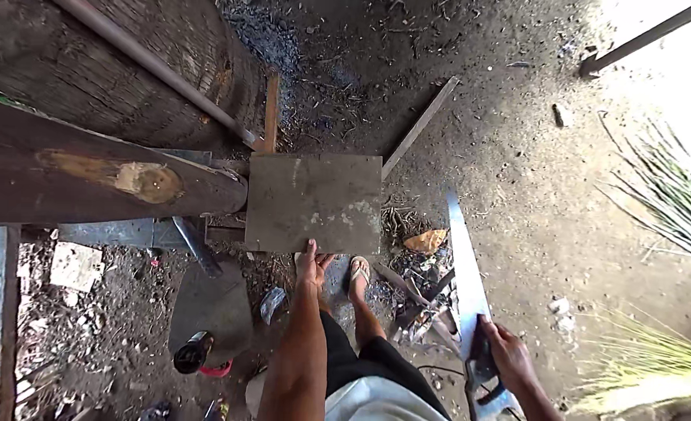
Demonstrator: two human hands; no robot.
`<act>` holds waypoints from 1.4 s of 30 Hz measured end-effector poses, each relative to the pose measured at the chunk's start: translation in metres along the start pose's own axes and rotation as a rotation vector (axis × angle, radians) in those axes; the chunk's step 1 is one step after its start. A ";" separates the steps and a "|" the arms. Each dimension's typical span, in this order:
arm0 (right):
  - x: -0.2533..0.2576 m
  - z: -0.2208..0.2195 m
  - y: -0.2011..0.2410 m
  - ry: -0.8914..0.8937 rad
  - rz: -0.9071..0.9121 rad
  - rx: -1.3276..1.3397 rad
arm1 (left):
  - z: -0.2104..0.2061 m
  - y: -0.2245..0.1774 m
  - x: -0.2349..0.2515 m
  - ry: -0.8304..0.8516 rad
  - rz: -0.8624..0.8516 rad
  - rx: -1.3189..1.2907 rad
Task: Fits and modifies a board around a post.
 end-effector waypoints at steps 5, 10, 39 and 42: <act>-0.002 -0.010 0.022 0.100 0.063 0.295 | 0.007 -0.010 -0.014 -0.115 -0.025 0.171; -0.006 -0.029 0.043 0.167 0.187 0.349 | 0.011 -0.011 -0.004 -0.148 -0.015 0.304; -0.084 -0.288 0.081 0.485 0.234 -0.126 | 0.121 -0.208 -0.007 -0.073 -0.506 1.190; -0.084 -0.275 0.047 0.277 0.129 0.042 | 0.090 -0.223 0.008 -0.028 -0.557 1.479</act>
Point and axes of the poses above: each hand's wrist, its own x-axis towards the middle knuckle, its own z-axis out of the back of the hand, y = z × x, the point moved 9 cm from there along x, towards the middle knuckle, and after that the axes turned 2 degrees about z, right-handed, at the moved point
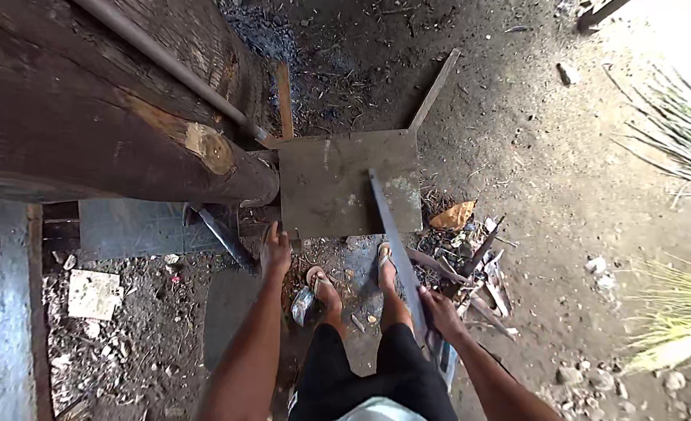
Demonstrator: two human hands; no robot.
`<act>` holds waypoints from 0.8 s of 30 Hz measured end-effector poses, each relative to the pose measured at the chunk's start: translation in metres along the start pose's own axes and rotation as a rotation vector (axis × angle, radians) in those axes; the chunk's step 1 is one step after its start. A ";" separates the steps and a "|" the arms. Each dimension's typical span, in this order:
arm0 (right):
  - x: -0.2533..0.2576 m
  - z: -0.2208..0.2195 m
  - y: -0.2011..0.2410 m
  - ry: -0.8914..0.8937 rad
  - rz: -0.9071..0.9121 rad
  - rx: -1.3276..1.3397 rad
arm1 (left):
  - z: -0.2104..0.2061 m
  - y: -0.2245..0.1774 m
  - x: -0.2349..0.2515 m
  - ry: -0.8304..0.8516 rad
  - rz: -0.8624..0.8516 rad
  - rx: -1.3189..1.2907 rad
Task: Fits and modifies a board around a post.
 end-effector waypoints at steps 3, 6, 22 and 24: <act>-0.019 -0.027 0.026 0.082 0.041 -0.065 | -0.010 0.000 0.019 0.068 -0.006 0.097; -0.015 -0.065 0.057 0.213 0.048 -0.167 | -0.016 0.007 0.024 0.093 -0.046 0.087; 0.008 -0.055 0.115 0.213 0.048 -0.324 | -0.015 0.009 0.028 0.148 -0.136 0.097; 0.010 -0.050 0.102 0.187 0.026 -0.303 | -0.018 0.011 0.026 0.163 -0.133 0.097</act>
Point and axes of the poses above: each hand's wrist, its own x-axis towards the middle knuckle, its own z-axis out of the back of the hand, y = z × x, the point moved 9 cm from there along x, towards the middle knuckle, and after that the axes turned 2 degrees about z, right-handed, at the moved point
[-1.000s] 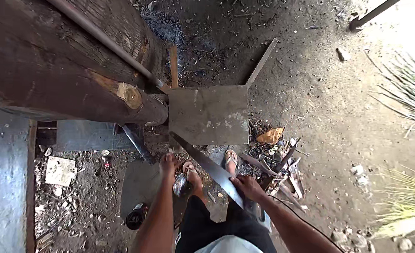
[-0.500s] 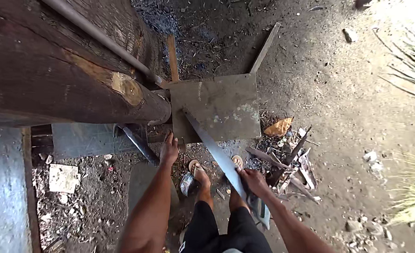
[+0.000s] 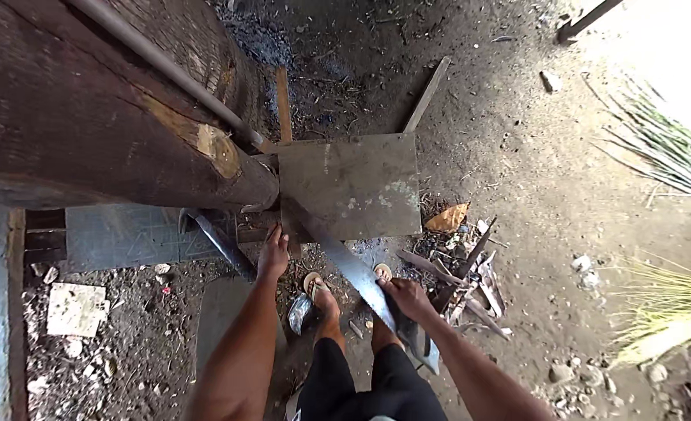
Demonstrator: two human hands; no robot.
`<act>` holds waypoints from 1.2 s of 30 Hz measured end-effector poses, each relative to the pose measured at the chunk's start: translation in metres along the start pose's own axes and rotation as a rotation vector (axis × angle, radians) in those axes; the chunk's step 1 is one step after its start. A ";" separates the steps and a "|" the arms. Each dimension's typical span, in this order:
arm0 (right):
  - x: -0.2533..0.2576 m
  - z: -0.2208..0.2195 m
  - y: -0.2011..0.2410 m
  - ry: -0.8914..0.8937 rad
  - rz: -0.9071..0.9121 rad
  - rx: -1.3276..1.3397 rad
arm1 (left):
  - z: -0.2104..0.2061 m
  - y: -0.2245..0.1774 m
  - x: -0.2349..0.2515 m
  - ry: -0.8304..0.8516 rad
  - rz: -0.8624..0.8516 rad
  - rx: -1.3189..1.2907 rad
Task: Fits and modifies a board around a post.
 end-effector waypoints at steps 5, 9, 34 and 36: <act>0.007 0.012 -0.029 -0.275 -0.112 0.449 | 0.003 0.000 0.002 -0.019 -0.002 -0.023; -0.014 -0.024 0.011 0.176 0.021 1.229 | 0.003 -0.002 0.001 -0.028 -0.005 -0.025; -0.112 -0.043 -0.091 0.376 -0.054 1.053 | -0.053 -0.061 -0.096 -0.055 0.127 -0.490; -0.116 -0.036 -0.102 0.373 0.000 1.008 | -0.022 -0.060 -0.100 -0.147 0.167 -0.511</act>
Point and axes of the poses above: each hand's wrist, its own x-axis towards the middle knuckle, its own z-axis out of the back of the hand, y = z × x, the point moved 9 cm from there along x, towards the middle knuckle, and after that the axes turned 2 degrees about z, right-handed, at the moved point
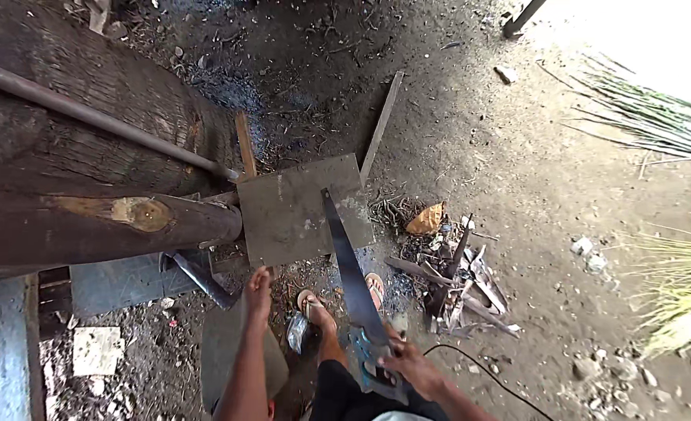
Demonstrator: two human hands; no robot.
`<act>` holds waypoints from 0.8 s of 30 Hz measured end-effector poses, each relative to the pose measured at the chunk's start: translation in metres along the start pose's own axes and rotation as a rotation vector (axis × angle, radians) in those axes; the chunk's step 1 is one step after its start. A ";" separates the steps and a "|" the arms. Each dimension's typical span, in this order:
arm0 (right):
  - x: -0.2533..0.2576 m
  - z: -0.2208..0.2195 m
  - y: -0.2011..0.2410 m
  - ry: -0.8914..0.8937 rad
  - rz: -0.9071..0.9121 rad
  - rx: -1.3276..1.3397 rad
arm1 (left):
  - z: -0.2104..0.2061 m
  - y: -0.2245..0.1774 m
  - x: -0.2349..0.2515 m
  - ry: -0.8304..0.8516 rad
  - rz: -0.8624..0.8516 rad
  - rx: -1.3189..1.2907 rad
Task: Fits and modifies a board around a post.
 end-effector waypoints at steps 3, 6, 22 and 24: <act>0.000 0.016 0.025 -0.091 0.127 -0.028 | 0.028 0.000 0.000 -0.117 0.023 -0.047; 0.022 0.028 0.079 -0.181 0.228 -0.140 | 0.032 0.010 0.005 -0.131 0.056 -0.052; 0.061 0.003 0.092 -0.775 0.272 -0.346 | 0.019 0.005 0.087 0.071 -0.131 0.629; 0.069 -0.009 0.082 -0.795 0.327 -0.230 | 0.024 0.003 0.094 0.073 -0.149 0.571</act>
Point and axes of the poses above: each hand's wrist, its own x-axis towards the middle knuckle, its own z-axis out of the back of the hand, y = z × x, the point moved 9 cm from there along x, towards the middle knuckle, and after that the axes turned 2 degrees about z, right-handed, at the moved point
